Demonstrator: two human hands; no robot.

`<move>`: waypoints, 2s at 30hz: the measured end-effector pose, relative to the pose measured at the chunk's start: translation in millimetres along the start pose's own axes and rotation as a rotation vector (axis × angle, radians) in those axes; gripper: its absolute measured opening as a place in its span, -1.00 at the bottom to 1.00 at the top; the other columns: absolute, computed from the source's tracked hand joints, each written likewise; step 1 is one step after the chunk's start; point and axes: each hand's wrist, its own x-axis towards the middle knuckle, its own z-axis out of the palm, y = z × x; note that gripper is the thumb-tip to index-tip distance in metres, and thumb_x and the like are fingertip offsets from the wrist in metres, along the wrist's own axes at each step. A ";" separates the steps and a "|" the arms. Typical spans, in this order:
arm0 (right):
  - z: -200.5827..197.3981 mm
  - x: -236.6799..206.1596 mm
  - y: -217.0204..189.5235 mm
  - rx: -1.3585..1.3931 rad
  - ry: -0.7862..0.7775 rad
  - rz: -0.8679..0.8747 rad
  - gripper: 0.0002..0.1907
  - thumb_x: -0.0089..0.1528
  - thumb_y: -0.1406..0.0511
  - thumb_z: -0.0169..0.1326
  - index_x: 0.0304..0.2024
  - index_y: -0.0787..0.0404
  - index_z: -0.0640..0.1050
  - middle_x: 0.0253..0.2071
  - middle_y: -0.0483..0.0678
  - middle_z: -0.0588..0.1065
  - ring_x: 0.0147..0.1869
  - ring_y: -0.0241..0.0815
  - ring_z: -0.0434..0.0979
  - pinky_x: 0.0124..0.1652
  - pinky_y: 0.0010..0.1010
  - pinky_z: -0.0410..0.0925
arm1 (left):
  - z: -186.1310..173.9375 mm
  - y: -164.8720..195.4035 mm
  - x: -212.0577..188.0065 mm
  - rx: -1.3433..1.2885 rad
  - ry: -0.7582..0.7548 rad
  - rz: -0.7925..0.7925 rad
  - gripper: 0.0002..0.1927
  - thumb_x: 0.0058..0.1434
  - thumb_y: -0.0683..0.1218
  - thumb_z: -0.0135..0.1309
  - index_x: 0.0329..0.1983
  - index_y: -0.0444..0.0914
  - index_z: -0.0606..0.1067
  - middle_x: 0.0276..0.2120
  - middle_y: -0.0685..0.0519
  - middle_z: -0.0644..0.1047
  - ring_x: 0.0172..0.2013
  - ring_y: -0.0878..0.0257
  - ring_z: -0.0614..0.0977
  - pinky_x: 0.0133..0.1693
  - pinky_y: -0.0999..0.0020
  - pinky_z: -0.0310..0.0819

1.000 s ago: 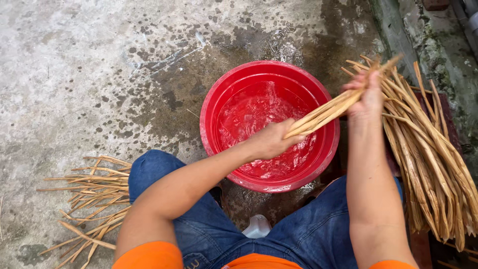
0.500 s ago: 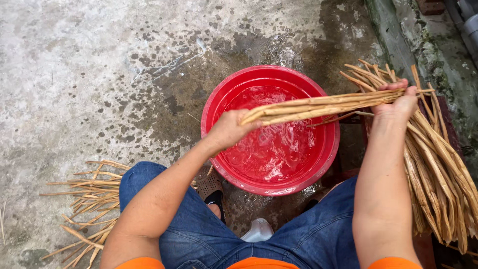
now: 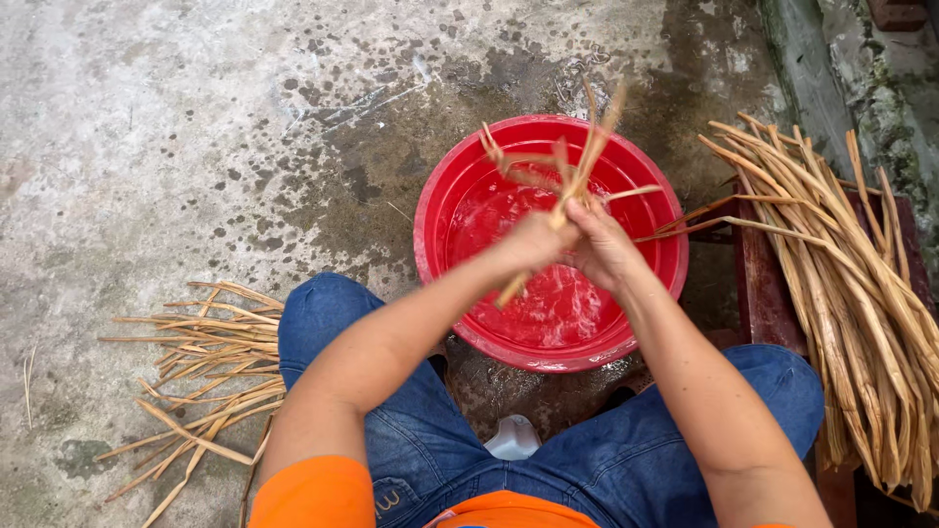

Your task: The person sits on a concrete floor and repeatedly picks up bundles of dried sticks, submerges them in a red basin of water, and agitates them by hand. The person then places the wet sticks onto a pile on the floor to the left.

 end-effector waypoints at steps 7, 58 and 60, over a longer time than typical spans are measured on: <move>-37.6 23.6 3.5 0.206 0.220 -0.109 -0.59 0.33 0.41 0.09 0.22 0.33 0.38 -0.34 0.06 0.58 -0.42 -0.21 0.60 -0.41 -0.44 0.55 | 46.8 -12.4 -10.1 0.407 -0.135 0.058 -0.54 0.48 0.18 -0.31 -0.13 -0.25 0.44 -0.57 0.06 0.41 -0.62 0.26 0.43 -0.55 0.23 0.51; -3.5 -3.2 27.8 0.202 0.197 -0.391 -0.48 0.30 0.43 0.10 0.28 0.19 0.28 -0.22 0.07 0.58 -0.34 -0.20 0.61 -0.37 -0.44 0.54 | 40.5 -51.1 -6.1 0.010 -0.142 0.076 -0.57 0.33 0.14 0.07 0.03 -0.28 0.44 -0.44 0.09 0.57 -0.52 0.39 0.62 -0.42 0.49 0.65; -7.2 -0.8 27.6 0.236 0.203 -0.328 -0.52 0.29 0.45 0.08 0.25 0.20 0.30 -0.24 0.04 0.58 -0.35 -0.22 0.61 -0.36 -0.44 0.56 | 44.7 -56.2 -0.5 -0.148 -0.162 0.039 -0.66 0.33 0.07 -0.02 0.04 -0.22 0.41 -0.44 0.13 0.57 -0.53 0.39 0.60 -0.46 0.44 0.61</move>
